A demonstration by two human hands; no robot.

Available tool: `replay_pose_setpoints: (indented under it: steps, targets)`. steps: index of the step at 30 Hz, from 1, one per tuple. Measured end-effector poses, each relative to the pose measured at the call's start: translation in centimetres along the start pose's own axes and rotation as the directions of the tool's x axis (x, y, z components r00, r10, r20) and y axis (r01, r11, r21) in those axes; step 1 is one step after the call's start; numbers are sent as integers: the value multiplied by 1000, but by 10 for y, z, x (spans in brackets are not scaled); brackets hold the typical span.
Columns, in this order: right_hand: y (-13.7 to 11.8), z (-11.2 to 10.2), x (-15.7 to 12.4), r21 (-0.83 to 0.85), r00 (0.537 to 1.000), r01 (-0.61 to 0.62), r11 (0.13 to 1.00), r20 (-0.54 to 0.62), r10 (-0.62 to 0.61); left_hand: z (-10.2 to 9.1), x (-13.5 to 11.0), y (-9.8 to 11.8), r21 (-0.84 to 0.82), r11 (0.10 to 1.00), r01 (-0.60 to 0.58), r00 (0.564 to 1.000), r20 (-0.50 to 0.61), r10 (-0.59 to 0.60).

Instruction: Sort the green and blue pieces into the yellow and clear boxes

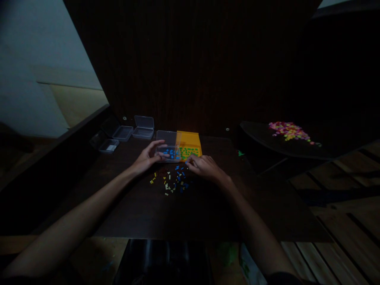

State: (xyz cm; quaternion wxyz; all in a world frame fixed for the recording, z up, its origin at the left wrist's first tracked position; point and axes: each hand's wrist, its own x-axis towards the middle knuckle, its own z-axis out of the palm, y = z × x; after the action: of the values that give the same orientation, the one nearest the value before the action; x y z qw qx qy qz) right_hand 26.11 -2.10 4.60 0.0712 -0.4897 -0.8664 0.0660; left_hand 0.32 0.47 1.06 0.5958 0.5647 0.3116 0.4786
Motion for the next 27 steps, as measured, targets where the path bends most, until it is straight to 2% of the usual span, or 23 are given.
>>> replay_pose_setpoints:
  steps: [3, 8, 13, 19, 23, 27]
  targets:
    - [-5, -16, 7, 92, 997, 40, 995, -74, -33, 3, -2, 2, -24, 1000, 17, 1000, 26, -16]
    - [-30, -33, 29, 49, 985, 153, 987, -90, -148, 10, -6, 6, -50, 999, 17, 994, 112, -11]
    - [-50, -29, 52, -77, 977, 214, 974, 19, -213, 12, -9, 6, -30, 999, 16, 991, 135, -12]
    - [-53, -18, 64, -133, 963, 261, 956, 101, -249, 11, -10, 3, 19, 1000, 22, 991, 133, -24]
    - [-53, -20, 65, -124, 963, 257, 959, 119, -242, 12, -9, 2, 10, 1000, 11, 988, 152, -12]
    - [-54, -22, 61, -120, 965, 255, 960, 88, -245, 13, -10, 5, 34, 999, 4, 990, 142, -9]
